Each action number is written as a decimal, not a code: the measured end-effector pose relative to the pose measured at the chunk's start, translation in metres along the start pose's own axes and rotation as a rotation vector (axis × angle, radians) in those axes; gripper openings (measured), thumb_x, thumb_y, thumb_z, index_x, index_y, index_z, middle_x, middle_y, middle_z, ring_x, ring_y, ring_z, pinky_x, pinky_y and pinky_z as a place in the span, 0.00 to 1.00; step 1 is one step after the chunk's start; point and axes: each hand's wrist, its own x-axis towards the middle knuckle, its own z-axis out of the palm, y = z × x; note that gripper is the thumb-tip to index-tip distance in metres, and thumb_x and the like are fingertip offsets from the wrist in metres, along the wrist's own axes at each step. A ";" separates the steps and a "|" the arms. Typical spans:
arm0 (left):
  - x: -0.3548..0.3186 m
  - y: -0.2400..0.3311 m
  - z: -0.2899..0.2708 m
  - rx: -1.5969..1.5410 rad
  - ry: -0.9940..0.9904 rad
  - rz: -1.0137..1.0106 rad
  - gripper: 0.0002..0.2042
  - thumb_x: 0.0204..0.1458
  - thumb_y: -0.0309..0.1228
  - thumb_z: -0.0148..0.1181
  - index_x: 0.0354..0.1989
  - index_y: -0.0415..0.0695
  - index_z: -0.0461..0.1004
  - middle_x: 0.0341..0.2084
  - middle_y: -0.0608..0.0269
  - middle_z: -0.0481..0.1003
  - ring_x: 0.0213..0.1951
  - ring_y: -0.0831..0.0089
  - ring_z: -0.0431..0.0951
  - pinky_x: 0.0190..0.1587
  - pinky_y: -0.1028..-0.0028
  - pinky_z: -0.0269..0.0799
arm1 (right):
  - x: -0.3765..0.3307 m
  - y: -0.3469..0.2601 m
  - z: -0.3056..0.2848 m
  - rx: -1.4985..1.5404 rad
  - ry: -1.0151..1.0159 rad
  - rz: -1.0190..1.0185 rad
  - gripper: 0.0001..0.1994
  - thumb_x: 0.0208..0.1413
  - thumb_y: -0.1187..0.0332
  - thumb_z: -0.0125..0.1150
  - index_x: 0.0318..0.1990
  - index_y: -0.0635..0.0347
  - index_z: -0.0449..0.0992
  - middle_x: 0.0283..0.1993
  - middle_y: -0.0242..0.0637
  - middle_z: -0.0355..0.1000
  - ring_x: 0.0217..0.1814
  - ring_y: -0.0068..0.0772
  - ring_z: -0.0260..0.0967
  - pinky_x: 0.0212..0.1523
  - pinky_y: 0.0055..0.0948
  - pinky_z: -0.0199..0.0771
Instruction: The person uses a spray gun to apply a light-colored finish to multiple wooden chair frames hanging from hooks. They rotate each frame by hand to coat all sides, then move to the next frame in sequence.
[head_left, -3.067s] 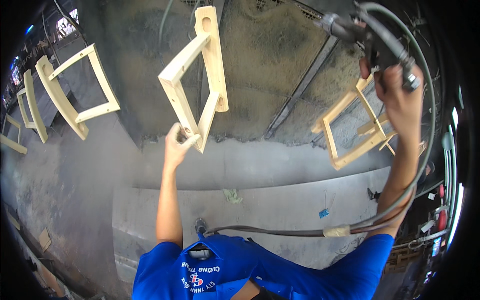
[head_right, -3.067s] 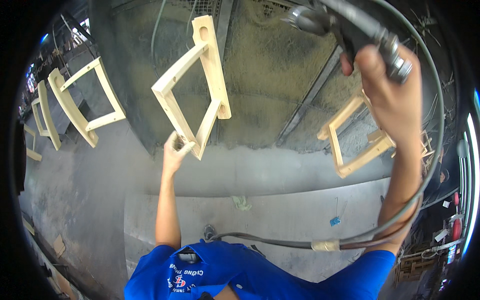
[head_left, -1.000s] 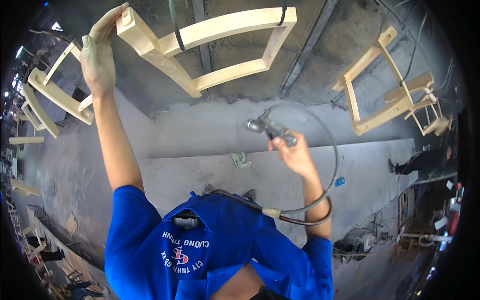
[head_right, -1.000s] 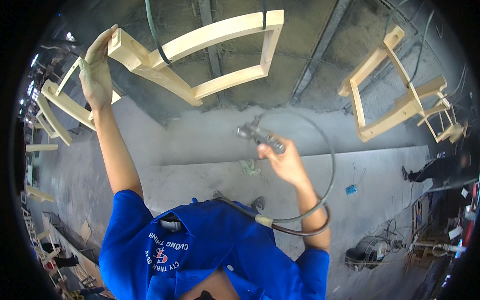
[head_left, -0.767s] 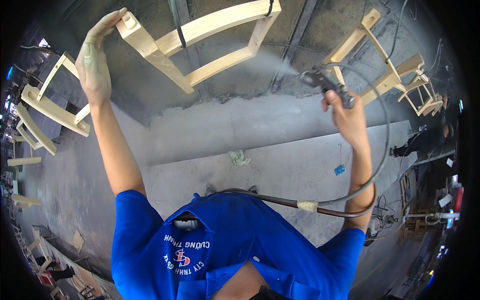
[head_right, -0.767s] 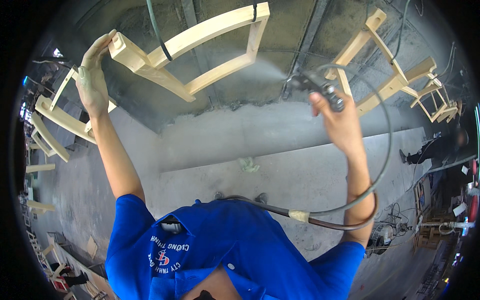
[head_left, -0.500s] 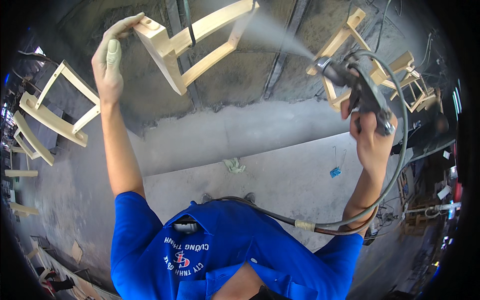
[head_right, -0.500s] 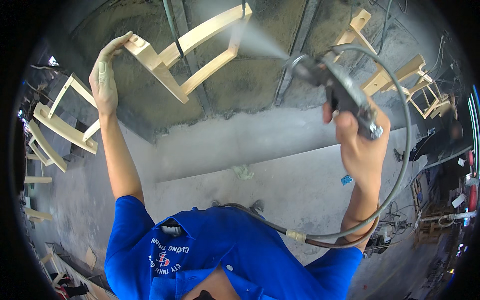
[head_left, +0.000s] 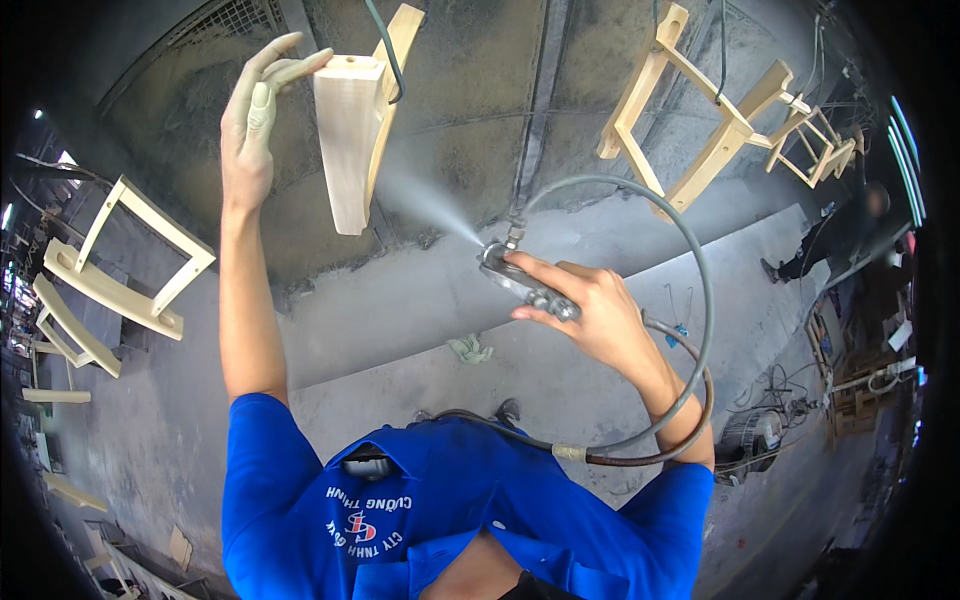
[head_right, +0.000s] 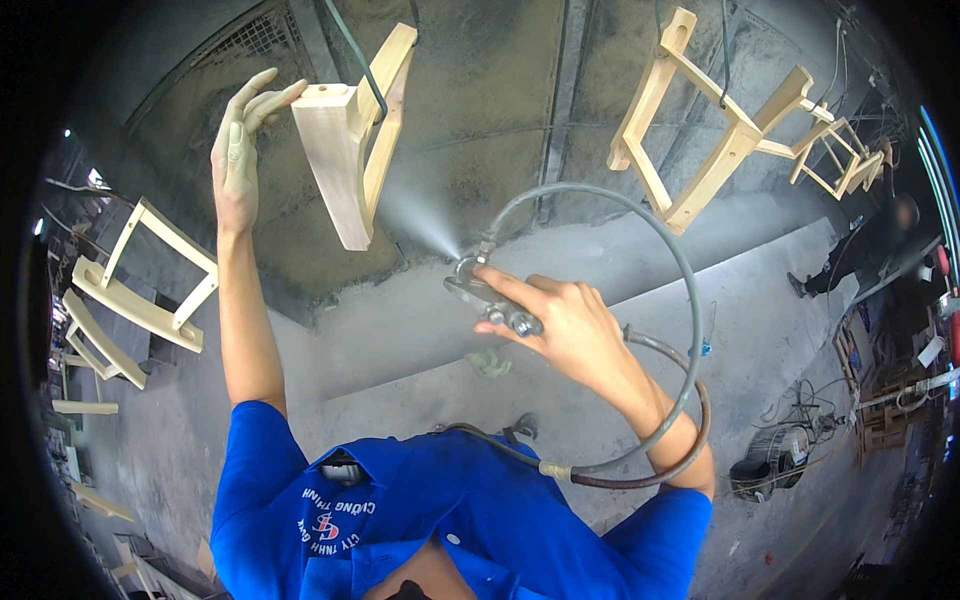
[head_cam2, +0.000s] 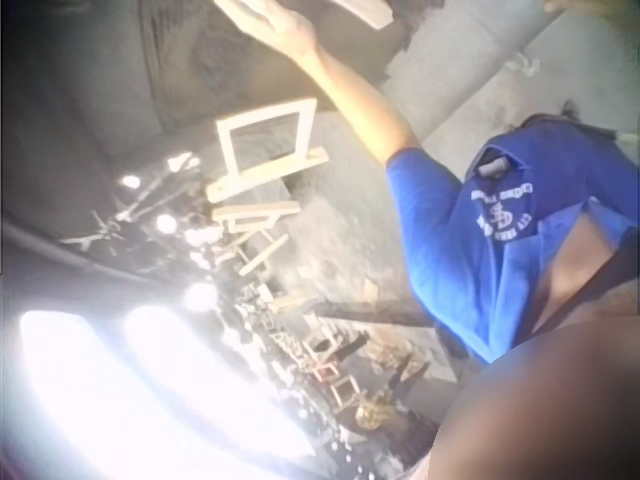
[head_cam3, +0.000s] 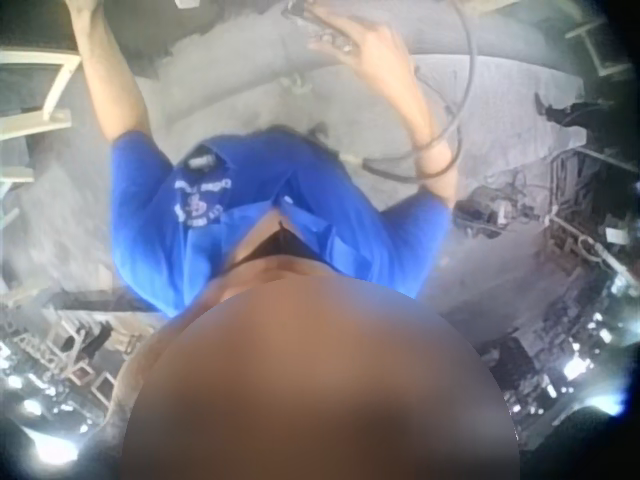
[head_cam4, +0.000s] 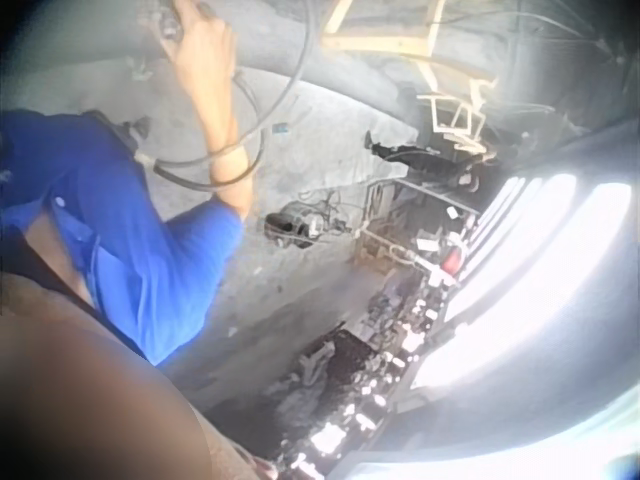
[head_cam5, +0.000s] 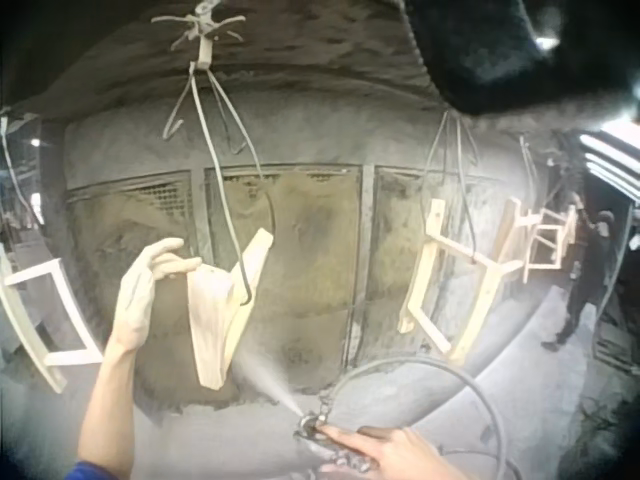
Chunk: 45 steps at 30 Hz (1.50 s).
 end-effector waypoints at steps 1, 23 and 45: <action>0.003 0.002 0.005 0.006 -0.009 0.005 0.29 0.73 0.51 0.40 0.66 0.38 0.72 0.55 0.55 0.83 0.56 0.71 0.77 0.62 0.66 0.66 | -0.007 -0.002 -0.007 0.016 0.069 -0.026 0.34 0.50 0.49 0.75 0.66 0.45 0.78 0.36 0.39 0.81 0.29 0.43 0.79 0.33 0.38 0.79; 0.075 -0.057 0.071 -0.094 -0.221 -0.116 0.29 0.74 0.50 0.42 0.74 0.43 0.62 0.58 0.55 0.79 0.67 0.63 0.74 0.69 0.63 0.61 | -0.097 -0.004 -0.019 -0.114 0.492 -0.243 0.34 0.52 0.47 0.74 0.63 0.53 0.79 0.33 0.35 0.77 0.23 0.27 0.73 0.22 0.30 0.74; 0.103 -0.070 -0.005 0.348 -0.083 -0.255 0.30 0.75 0.52 0.39 0.70 0.40 0.67 0.57 0.51 0.79 0.64 0.63 0.75 0.70 0.64 0.62 | -0.113 0.030 0.005 -0.032 0.088 -0.147 0.33 0.46 0.43 0.74 0.61 0.41 0.82 0.29 0.29 0.74 0.20 0.30 0.71 0.19 0.30 0.71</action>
